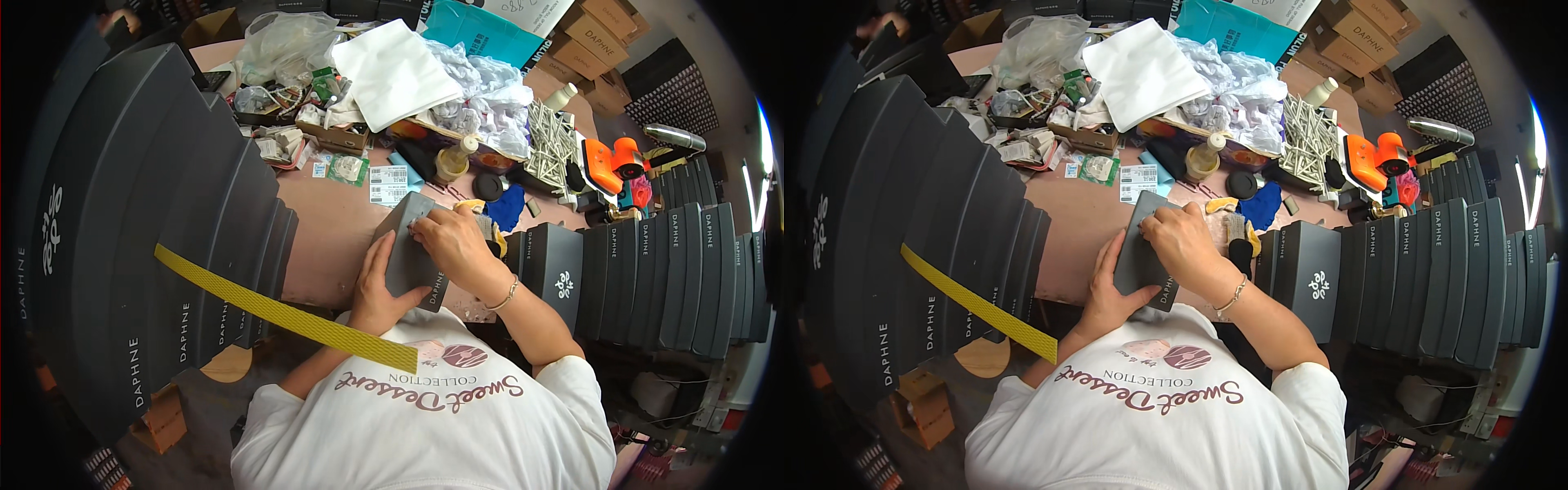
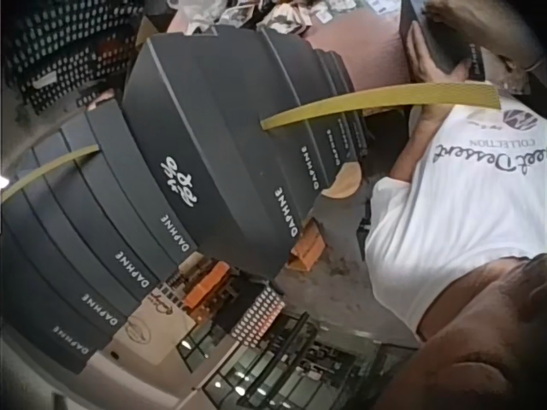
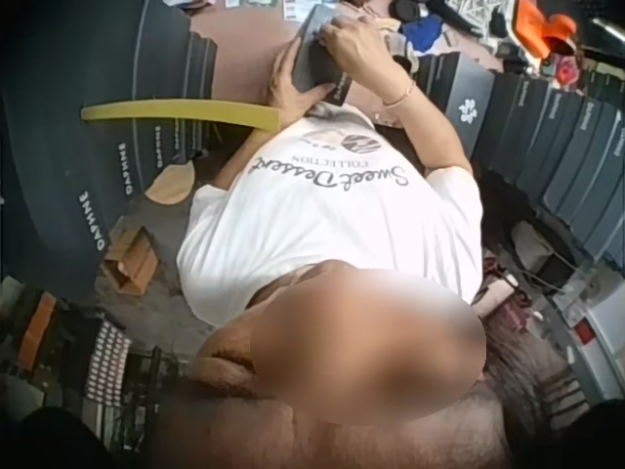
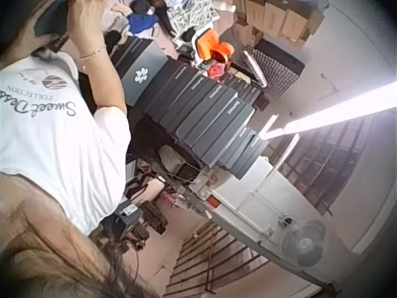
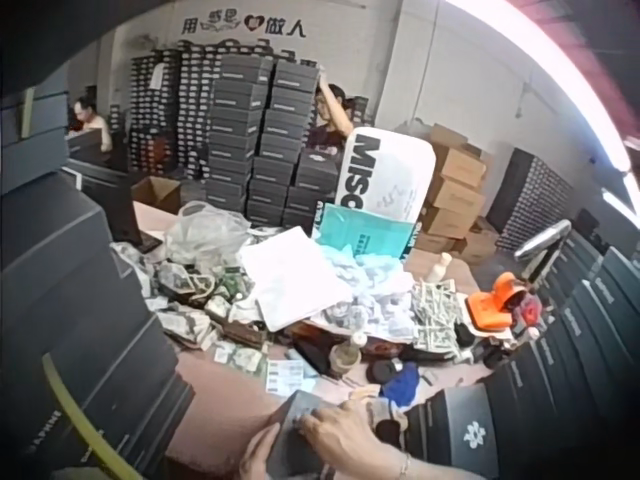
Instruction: The recorder is seen inspecting, wiping, and packing a pair of shoes into their box in a warehouse setting.
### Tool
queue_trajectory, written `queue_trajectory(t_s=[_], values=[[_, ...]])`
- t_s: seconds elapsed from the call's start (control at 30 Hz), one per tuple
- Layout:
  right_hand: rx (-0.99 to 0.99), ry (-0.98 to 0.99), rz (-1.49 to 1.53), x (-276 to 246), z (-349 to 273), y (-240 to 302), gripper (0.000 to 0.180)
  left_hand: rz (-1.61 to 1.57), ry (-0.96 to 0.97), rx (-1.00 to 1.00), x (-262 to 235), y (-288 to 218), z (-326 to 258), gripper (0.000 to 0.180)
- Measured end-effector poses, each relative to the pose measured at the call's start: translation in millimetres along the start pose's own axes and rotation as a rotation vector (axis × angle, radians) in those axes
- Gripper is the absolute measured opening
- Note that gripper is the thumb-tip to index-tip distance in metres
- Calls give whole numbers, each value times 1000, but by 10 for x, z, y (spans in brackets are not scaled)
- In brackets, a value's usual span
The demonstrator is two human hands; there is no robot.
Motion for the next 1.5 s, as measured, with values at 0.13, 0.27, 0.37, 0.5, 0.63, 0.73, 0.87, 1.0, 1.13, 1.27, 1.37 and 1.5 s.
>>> queue_trajectory(t_s=[0.13,0.27,0.37,0.5,0.63,0.73,0.87,1.0,1.13,1.27,1.37,1.5], values=[[2,-38,-83,16,-24,38,16,-13,-11,13,-3,-7,0,97],[11,-52,18,-34,-43,4,17,7,-17,39,3,-8,-18,97],[15,-34,57,-52,-41,26,18,5,-19,42,6,8,-27,97],[33,-24,12,-23,34,-43,18,-3,-16,38,6,1,-6,97],[39,-93,-38,-52,42,-87,17,-9,-2,27,13,2,-19,96],[33,-85,15,-83,18,-53,18,-15,-5,12,19,35,-21,97],[40,-85,-37,-65,119,-203,21,-4,5,33,13,1,-4,96],[25,-62,18,-103,44,-104,20,2,9,24,16,-6,-28,94],[42,-25,3,-88,90,-155,20,-10,14,12,12,-7,-5,94],[71,0,-43,-48,172,-216,20,-9,-3,31,5,-9,3,96],[60,-44,-4,-97,102,-186,18,-6,0,34,14,-22,-11,96],[41,-90,50,-172,92,-145,19,-16,3,27,24,4,-16,96]])
Point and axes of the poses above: each hand's wrist, its own z-axis towards the middle knuckle, its own x-axis out of the palm, y = z × x, the point moved 10 cm from there along z, towards the middle knuckle, and after that the axes turned 1 degree about y, right-handed, at the moved point
